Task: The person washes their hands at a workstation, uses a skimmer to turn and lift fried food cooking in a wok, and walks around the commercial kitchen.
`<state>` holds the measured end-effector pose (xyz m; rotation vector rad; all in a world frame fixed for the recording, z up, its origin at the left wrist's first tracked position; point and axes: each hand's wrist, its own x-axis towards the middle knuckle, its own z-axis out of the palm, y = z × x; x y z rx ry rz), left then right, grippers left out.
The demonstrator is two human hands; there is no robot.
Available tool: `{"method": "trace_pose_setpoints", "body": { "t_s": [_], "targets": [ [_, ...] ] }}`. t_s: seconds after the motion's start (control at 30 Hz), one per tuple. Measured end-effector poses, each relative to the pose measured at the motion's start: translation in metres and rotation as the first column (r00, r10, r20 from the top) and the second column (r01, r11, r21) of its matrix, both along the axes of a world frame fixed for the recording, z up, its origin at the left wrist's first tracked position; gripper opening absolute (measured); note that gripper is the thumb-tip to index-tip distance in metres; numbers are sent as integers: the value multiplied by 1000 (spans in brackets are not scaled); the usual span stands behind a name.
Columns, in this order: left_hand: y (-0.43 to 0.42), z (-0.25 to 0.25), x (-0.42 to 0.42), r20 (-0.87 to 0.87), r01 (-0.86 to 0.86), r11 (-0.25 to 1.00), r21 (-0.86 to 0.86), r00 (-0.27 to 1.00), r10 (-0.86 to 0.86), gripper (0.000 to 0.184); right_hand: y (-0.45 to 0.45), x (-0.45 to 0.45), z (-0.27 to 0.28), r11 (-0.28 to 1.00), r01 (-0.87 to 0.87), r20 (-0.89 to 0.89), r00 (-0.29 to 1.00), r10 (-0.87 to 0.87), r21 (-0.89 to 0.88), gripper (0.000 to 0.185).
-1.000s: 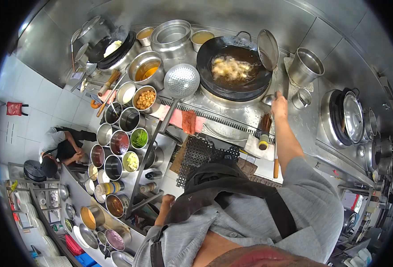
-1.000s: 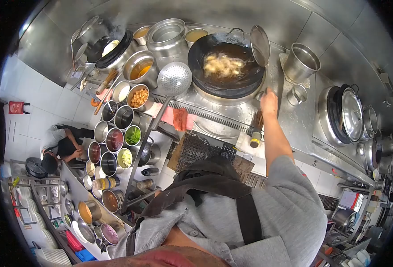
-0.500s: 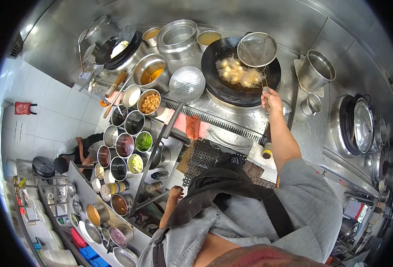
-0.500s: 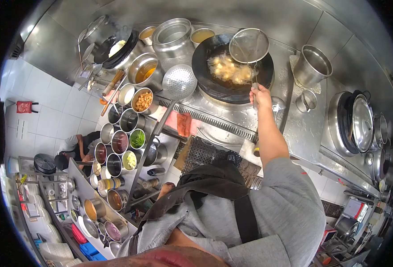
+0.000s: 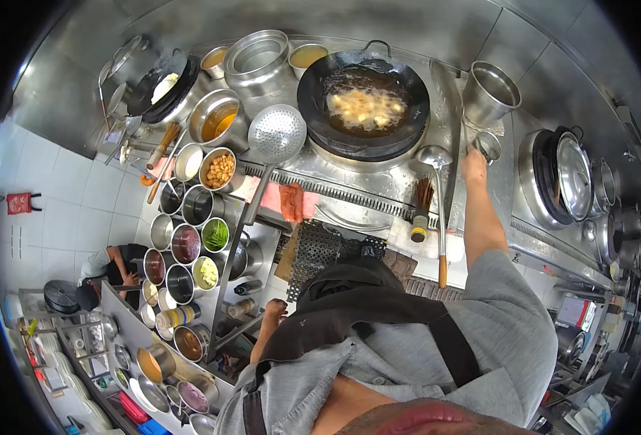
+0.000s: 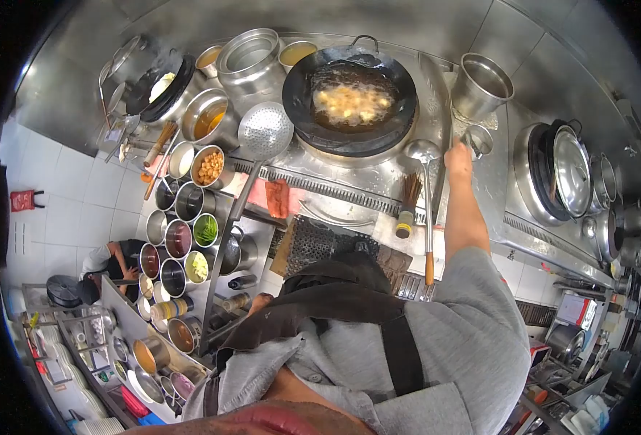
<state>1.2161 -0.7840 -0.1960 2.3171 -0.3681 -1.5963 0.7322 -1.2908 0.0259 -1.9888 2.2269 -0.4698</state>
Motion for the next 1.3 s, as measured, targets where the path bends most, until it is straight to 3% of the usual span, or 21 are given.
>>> {"method": "trace_pose_setpoints", "body": {
  "t_s": [0.03, 0.07, 0.13, 0.17, 0.23, 0.27, 0.3, 0.33, 0.4, 0.5, 0.57, 0.67, 0.8, 0.93, 1.03, 1.1, 1.23, 1.3],
  "targets": [
    [2, -14, 1, -52, -200, 979, 26, 978, 201, 15, 1, -3, -4, 986, -7, -56, 998, 16, 166, 41],
    [8, -24, 10, -23, 1, 998, -66, 1000, -2, 16, 4, -5, -8, 986, -18, -60, 998, 28, 165, 41],
    [0, -9, 9, -78, -186, 979, -81, 981, 180, 19, 14, -3, -11, 999, 0, 69, 998, 2, -38, 43],
    [-1, 0, 7, -79, -192, 978, -79, 979, 186, 19, 16, -1, -11, 999, -5, 67, 998, 8, -36, 43],
    [-5, 17, 5, -35, -116, 993, -37, 993, 115, 20, 28, 13, 10, 961, -2, 87, 996, 27, -275, 46],
    [-5, 26, 3, -8, -91, 996, -8, 996, 91, 19, 37, 23, 27, 961, -7, 86, 996, 32, -278, 46],
    [3, 21, 5, -9, -97, 995, -11, 995, 97, 19, 55, 43, 61, 991, 65, 321, 947, -24, -116, 46],
    [18, 7, 11, 8, 46, 993, -110, 999, -46, 19, 65, 55, 78, 994, 95, 525, 843, -113, 61, 46],
    [29, 1, 10, 37, 183, 961, -208, 983, -179, 19, 58, 55, 57, 998, 8, 584, 811, -41, 59, 47],
    [26, 31, -3, 51, 89, 995, -52, 995, -87, 18, 56, 75, 23, 988, -121, 646, 763, 29, 98, 49],
    [28, 43, -7, 63, 34, 999, 25, 997, -36, 18, 64, 102, 10, 947, -159, 825, 545, -151, 279, 45],
    [44, 39, -7, 61, -25, 998, 62, 998, 21, 17, 65, 135, -8, 895, -333, 936, 288, -202, 296, 19],
    [80, 1, -1, -4, -124, 991, 50, 992, 124, 15, 81, 166, 2, 873, -410, 964, 147, -223, 265, 17],
    [106, -32, 4, -71, -243, 969, 37, 967, 245, 14, 100, 181, 30, 872, -412, 961, 188, -202, 264, 21],
    [112, -45, 6, -85, -296, 954, 41, 951, 298, 13, 101, 178, 38, 849, -489, 960, 270, -73, 202, 27],
    [112, -46, 4, -66, -322, 944, 68, 943, 326, 12, 103, 174, 48, 836, -511, 892, 448, 60, 200, 32],
    [98, 12, -3, -38, -149, 987, -51, 988, 147, 11, 119, 168, 71, 857, -491, 816, 553, 165, 160, 41],
    [90, 13, -5, -31, -68, 997, -38, 997, 67, 10, 130, 167, 85, 874, -453, 786, 598, 154, 173, 41]
  ]
}}
